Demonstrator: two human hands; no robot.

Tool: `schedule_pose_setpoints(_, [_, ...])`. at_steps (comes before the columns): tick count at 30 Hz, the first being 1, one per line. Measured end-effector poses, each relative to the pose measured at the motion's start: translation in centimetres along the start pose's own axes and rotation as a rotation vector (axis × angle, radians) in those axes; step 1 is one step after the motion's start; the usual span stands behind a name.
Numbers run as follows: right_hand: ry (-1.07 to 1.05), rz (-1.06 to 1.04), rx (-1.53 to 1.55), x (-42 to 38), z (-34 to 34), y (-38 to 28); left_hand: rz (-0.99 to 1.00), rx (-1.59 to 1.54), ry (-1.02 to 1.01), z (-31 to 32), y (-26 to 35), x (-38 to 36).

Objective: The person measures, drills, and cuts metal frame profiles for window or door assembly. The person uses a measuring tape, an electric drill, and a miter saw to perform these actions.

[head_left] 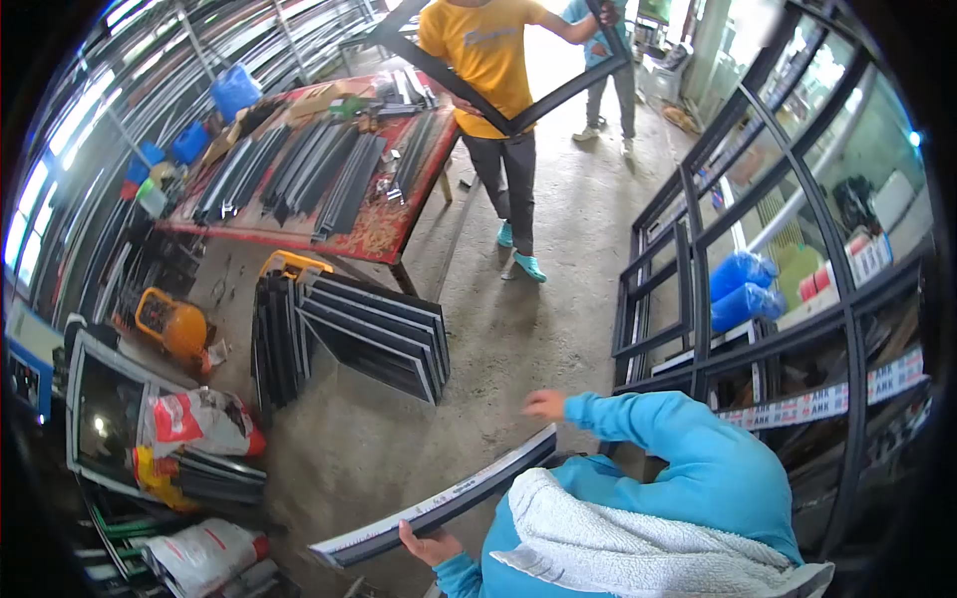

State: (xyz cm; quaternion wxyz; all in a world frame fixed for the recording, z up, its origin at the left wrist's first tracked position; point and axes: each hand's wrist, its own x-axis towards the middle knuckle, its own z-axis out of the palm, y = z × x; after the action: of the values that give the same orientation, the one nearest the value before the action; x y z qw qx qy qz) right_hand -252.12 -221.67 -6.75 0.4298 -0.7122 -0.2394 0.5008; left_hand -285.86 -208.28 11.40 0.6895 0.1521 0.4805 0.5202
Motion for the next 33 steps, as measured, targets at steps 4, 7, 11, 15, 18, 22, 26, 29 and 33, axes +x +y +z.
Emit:
schedule_pose_setpoints(4, [0.153,0.620,-0.575,-11.7,-5.1,14.3,0.165,0.106,0.036,-0.2,2.7,1.0])
schedule_pose_setpoints(7, [-0.071,0.880,-0.547,-20.6,-2.5,19.2,0.258,0.169,0.045,-0.2,3.7,1.7])
schedule_pose_setpoints(11, [-0.147,0.877,-0.432,-22.5,0.8,18.8,0.284,0.203,0.035,-0.8,4.4,2.6])
schedule_pose_setpoints(15, [-0.064,0.689,-0.392,-18.0,1.5,16.7,0.277,0.208,-0.021,0.3,4.4,1.8])
schedule_pose_setpoints(18, [0.020,0.494,-0.378,-12.7,1.1,13.0,0.236,0.219,-0.042,1.0,4.5,0.9])
schedule_pose_setpoints(22, [0.072,0.288,-0.371,-7.5,-0.1,6.6,0.240,0.225,-0.027,1.0,4.5,0.0])
schedule_pose_setpoints(26, [0.037,0.218,-0.414,-5.7,-0.6,3.4,0.443,0.498,-0.084,-3.0,3.7,1.3])
schedule_pose_setpoints(29, [-0.025,0.249,-0.476,-6.2,-0.8,3.8,0.462,0.508,-0.050,-4.5,3.1,0.9])
schedule_pose_setpoints(33, [-0.124,0.347,-0.559,-7.4,-1.3,6.7,0.357,0.257,0.006,-1.9,3.9,-1.9])
